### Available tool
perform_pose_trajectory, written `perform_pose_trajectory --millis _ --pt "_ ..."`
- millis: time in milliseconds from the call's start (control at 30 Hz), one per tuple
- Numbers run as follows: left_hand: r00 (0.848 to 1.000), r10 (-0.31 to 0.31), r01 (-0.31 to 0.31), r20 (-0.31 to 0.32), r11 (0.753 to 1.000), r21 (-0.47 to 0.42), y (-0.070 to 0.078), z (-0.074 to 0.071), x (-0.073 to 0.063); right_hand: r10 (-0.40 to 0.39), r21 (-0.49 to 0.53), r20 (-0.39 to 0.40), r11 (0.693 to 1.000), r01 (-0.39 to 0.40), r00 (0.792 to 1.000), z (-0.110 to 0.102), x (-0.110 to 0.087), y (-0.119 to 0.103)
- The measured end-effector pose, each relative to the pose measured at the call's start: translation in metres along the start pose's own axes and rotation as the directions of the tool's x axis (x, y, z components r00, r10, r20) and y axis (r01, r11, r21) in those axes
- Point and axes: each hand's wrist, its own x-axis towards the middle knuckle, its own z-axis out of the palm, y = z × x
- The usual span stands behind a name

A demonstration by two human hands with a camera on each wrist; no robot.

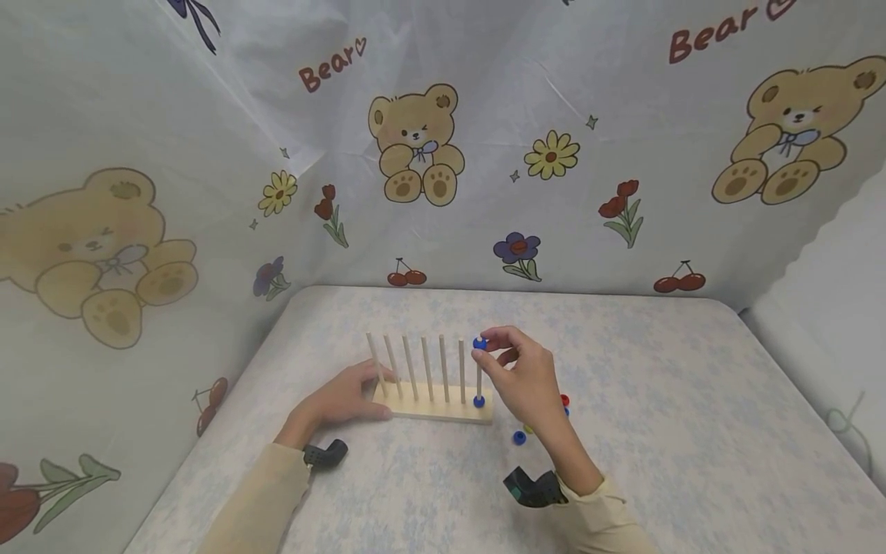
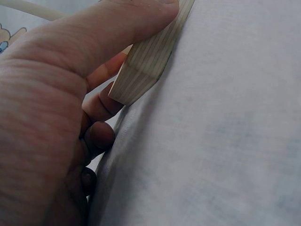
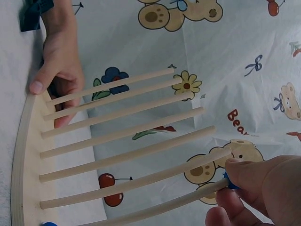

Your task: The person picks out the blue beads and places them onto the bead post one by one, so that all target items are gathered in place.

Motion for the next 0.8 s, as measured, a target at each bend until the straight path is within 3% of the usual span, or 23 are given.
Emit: perform_pose_trajectory --millis 800 --pt "1.0 0.003 -0.003 0.006 1.0 0.01 0.0018 -0.0004 -0.0013 0.024 -0.03 -0.02 0.999 -0.025 1.0 -0.0072 0.0008 -0.0031"
